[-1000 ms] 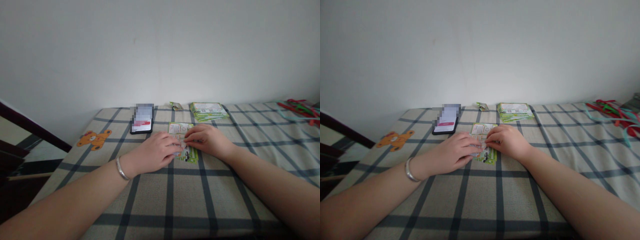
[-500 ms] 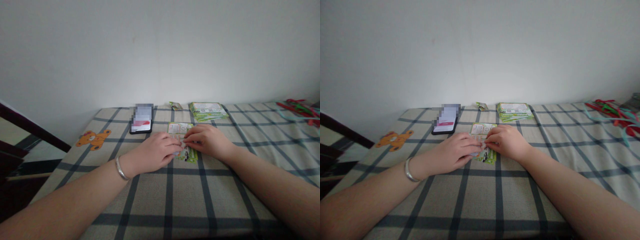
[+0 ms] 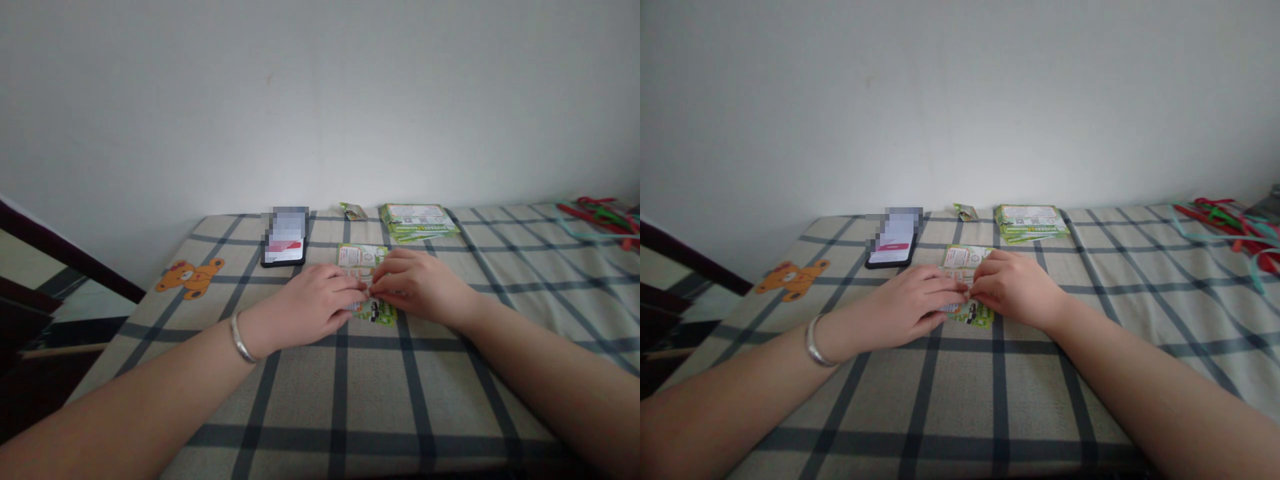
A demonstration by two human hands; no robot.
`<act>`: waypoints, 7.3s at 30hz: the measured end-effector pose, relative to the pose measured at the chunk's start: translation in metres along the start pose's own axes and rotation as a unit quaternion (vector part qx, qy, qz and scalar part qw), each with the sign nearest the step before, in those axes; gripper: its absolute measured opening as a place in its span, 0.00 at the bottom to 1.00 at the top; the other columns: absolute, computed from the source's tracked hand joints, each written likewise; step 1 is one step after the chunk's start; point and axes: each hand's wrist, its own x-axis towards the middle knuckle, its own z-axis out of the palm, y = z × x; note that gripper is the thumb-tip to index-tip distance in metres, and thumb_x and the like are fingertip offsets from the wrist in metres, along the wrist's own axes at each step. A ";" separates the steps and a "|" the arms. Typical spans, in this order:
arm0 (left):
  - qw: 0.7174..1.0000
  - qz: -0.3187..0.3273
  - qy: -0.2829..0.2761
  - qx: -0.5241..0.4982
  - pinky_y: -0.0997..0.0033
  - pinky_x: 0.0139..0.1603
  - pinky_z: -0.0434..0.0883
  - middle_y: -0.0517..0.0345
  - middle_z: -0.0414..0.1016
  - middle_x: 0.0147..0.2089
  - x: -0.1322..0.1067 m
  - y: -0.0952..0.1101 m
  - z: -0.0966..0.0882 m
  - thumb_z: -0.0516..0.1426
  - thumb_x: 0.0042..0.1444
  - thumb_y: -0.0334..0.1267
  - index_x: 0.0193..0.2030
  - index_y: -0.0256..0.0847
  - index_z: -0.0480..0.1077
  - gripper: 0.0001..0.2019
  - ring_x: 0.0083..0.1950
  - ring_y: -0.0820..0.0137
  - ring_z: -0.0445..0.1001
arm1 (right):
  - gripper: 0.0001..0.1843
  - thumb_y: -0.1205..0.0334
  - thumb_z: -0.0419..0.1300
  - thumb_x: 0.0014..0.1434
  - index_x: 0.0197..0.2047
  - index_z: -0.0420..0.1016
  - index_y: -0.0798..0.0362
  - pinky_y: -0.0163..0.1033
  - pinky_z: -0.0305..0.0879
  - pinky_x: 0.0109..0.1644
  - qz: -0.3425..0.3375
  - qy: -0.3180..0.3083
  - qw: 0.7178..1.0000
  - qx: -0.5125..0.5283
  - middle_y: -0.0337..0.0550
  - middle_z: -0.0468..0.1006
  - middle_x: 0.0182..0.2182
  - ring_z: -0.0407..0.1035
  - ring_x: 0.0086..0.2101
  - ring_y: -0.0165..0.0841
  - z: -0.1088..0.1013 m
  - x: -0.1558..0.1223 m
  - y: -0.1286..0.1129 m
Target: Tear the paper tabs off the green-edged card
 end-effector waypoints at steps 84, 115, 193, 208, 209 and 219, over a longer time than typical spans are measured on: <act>0.999 0.021 -0.012 0.027 0.55 0.59 0.66 0.55 0.72 0.56 -0.001 0.001 -0.002 0.57 0.60 0.34 0.53 0.41 0.69 0.14 0.59 0.61 0.66 | 0.11 0.67 0.54 0.58 0.26 0.73 0.54 0.38 0.46 0.28 0.097 -0.053 0.978 -0.179 0.41 0.76 0.27 0.64 0.25 0.28 -0.014 -0.004 0.002; 0.996 -0.049 -0.009 0.067 0.60 0.45 0.71 0.52 0.73 0.42 0.001 0.001 -0.004 0.54 0.62 0.37 0.45 0.41 0.74 0.10 0.44 0.64 0.71 | 0.10 0.62 0.57 0.61 0.34 0.80 0.53 0.36 0.64 0.39 0.067 -0.025 0.997 -0.014 0.43 0.80 0.38 0.72 0.37 0.32 -0.004 -0.006 -0.005; 0.989 -0.140 0.035 0.040 0.54 0.58 0.68 0.48 0.69 0.56 -0.002 -0.007 0.007 0.52 0.63 0.36 0.56 0.38 0.67 0.16 0.56 0.61 0.68 | 0.15 0.64 0.58 0.59 0.50 0.73 0.54 0.48 0.66 0.53 0.063 0.047 0.996 -0.031 0.48 0.76 0.48 0.69 0.48 0.40 0.007 -0.003 0.003; 0.992 -0.122 0.022 0.004 0.53 0.60 0.66 0.48 0.66 0.53 0.000 -0.005 0.005 0.55 0.61 0.37 0.57 0.39 0.66 0.17 0.57 0.60 0.64 | 0.11 0.60 0.58 0.62 0.46 0.78 0.47 0.54 0.54 0.63 0.033 0.044 0.995 -0.082 0.42 0.80 0.43 0.70 0.50 0.39 0.010 -0.001 0.007; 0.992 -0.123 0.022 0.004 0.53 0.59 0.66 0.48 0.67 0.53 -0.001 -0.005 0.005 0.55 0.61 0.38 0.57 0.39 0.66 0.17 0.57 0.60 0.64 | 0.11 0.61 0.58 0.62 0.45 0.78 0.47 0.54 0.53 0.63 0.028 0.047 0.995 -0.086 0.41 0.81 0.42 0.70 0.49 0.39 0.010 -0.001 0.005; 0.994 -0.105 0.032 0.003 0.54 0.61 0.66 0.47 0.68 0.58 -0.004 -0.010 0.009 0.55 0.61 0.39 0.57 0.37 0.66 0.18 0.59 0.60 0.66 | 0.12 0.63 0.55 0.63 0.46 0.77 0.52 0.48 0.63 0.50 -0.017 0.044 0.990 -0.129 0.46 0.80 0.39 0.69 0.45 0.41 0.006 0.005 -0.006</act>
